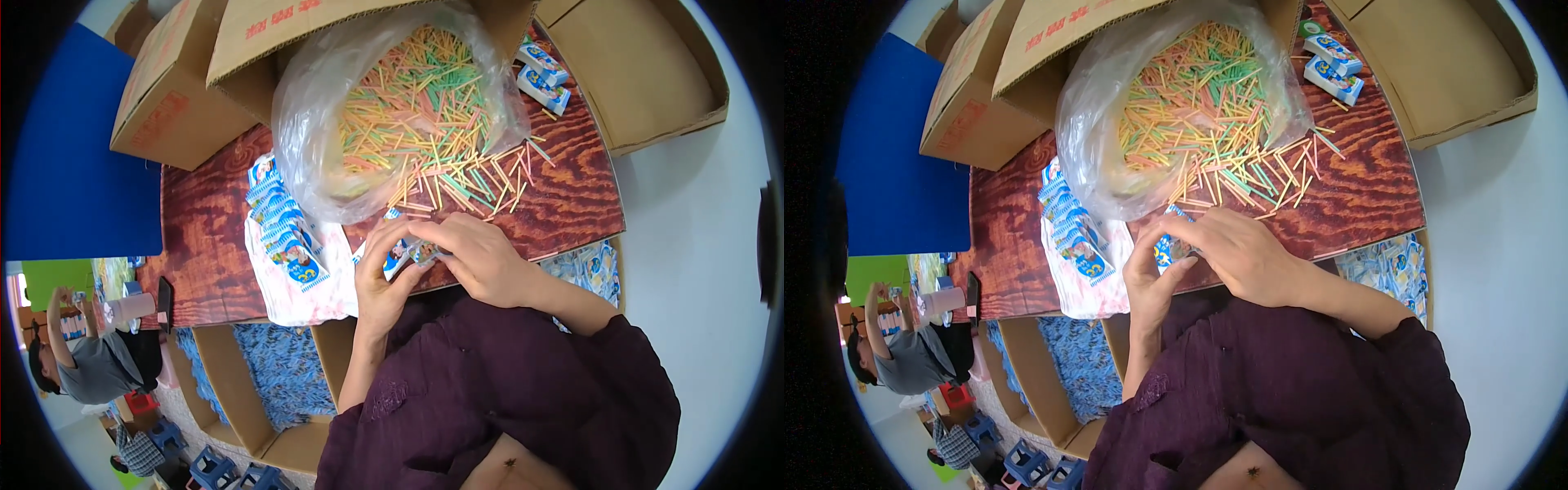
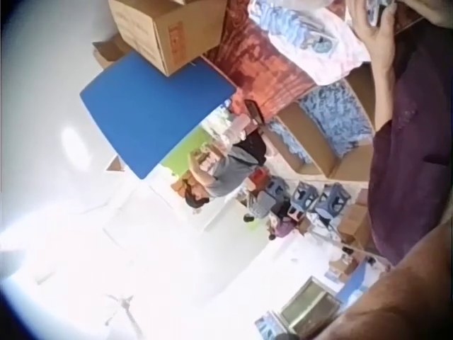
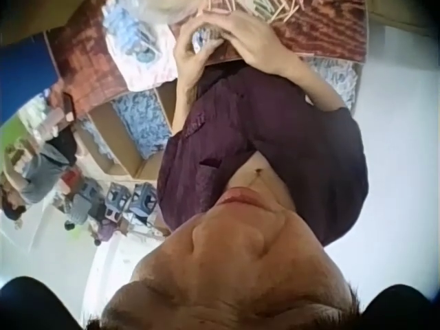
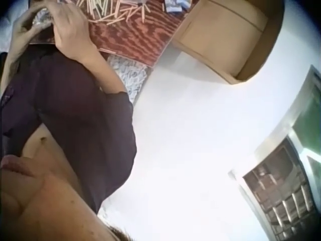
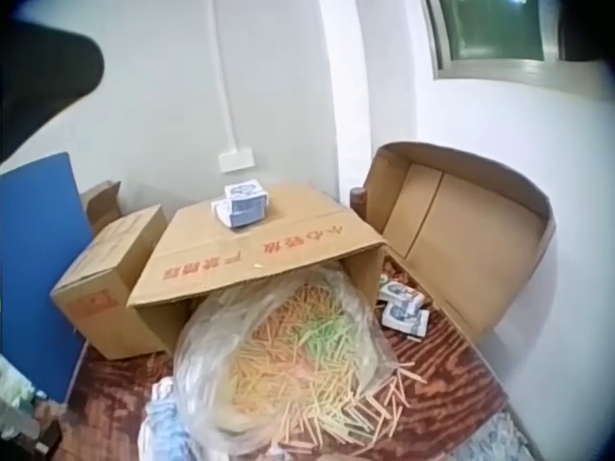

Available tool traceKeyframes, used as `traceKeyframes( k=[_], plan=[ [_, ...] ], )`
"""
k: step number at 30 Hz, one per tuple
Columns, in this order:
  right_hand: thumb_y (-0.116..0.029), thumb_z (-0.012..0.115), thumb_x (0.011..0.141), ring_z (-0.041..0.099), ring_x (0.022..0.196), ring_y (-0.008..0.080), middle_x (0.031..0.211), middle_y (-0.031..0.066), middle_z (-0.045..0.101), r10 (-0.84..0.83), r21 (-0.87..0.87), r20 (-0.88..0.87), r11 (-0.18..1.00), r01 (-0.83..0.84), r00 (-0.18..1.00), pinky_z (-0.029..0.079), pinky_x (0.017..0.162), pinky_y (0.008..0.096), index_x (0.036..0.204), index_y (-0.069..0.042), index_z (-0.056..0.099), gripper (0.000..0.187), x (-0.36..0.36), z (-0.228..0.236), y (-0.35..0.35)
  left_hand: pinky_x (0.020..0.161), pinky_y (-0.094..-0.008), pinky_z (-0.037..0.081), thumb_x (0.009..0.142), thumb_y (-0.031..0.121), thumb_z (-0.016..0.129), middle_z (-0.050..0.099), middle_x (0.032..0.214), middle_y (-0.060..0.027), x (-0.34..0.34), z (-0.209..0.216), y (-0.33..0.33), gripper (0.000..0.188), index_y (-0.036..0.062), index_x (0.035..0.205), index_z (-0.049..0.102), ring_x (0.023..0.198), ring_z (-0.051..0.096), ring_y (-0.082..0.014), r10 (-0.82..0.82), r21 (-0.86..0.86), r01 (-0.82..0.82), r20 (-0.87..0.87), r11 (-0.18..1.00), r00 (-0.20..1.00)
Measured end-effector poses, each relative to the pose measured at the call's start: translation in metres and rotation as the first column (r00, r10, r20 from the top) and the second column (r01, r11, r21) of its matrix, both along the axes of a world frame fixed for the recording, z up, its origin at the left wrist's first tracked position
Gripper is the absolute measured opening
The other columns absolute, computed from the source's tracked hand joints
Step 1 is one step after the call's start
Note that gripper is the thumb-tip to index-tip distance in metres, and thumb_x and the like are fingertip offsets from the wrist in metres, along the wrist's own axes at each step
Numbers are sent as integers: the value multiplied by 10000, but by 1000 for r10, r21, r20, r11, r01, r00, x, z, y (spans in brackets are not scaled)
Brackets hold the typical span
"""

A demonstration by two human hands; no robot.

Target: Packing small blue and white pouches into large cardboard boxes containing filler material.

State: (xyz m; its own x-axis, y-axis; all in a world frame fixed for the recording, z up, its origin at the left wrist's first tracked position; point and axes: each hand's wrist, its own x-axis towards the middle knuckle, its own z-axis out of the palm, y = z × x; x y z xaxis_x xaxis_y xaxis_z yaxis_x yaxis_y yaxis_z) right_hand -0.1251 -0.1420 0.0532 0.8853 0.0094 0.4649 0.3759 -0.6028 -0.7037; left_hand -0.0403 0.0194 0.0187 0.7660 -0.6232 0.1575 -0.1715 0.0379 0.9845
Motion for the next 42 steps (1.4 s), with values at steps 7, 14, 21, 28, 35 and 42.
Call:
traceKeyframes(
  k=[7,14,21,28,35,42],
  plan=[
    [95,597,676,588,866,342,1035,189,595,73,-49,4,996,-73,997,476,765,423,1257,28,478,597,-8,3,0,1054,-454,333,704,7,714,628,1135,-102,7,3,7,367,28,1065,651,1188,514,-273,-81,101,51,326,994,942],
    [70,601,721,588,783,281,899,123,580,2,-14,204,1000,1,979,466,688,377,1261,13,489,554,-15,-5,3,932,-373,436,677,-74,638,660,1029,-92,-1,2,3,330,15,994,667,1001,607,-263,-120,69,111,135,991,984],
    [68,636,709,587,762,292,893,130,589,1,-10,212,1000,1,977,468,662,381,1238,15,502,549,-13,-5,-2,796,-303,482,712,-63,662,675,932,-84,-3,-2,2,228,-5,932,675,881,627,-210,-96,-22,96,11,995,995],
    [82,668,669,608,731,297,860,135,609,-11,48,151,999,4,988,488,650,378,1200,12,519,555,1,-6,5,791,-297,485,723,-61,659,683,914,-76,-4,-8,10,175,-6,888,677,869,630,-201,-38,23,41,-89,999,995],
    [71,673,672,612,758,303,891,135,612,59,27,122,998,-62,991,489,649,386,1198,12,522,550,2,-13,9,794,-302,485,727,-58,657,682,909,-80,-5,-2,23,200,-5,918,681,873,631,-194,-11,56,13,-47,998,999],
    [-13,704,725,578,706,263,813,96,585,98,40,15,994,-99,995,455,630,362,1176,-1,553,476,9,-10,10,794,-301,476,793,-21,645,670,904,-68,-10,-9,59,126,-5,916,669,887,612,-172,220,106,-194,-359,975,907]
  ],
)
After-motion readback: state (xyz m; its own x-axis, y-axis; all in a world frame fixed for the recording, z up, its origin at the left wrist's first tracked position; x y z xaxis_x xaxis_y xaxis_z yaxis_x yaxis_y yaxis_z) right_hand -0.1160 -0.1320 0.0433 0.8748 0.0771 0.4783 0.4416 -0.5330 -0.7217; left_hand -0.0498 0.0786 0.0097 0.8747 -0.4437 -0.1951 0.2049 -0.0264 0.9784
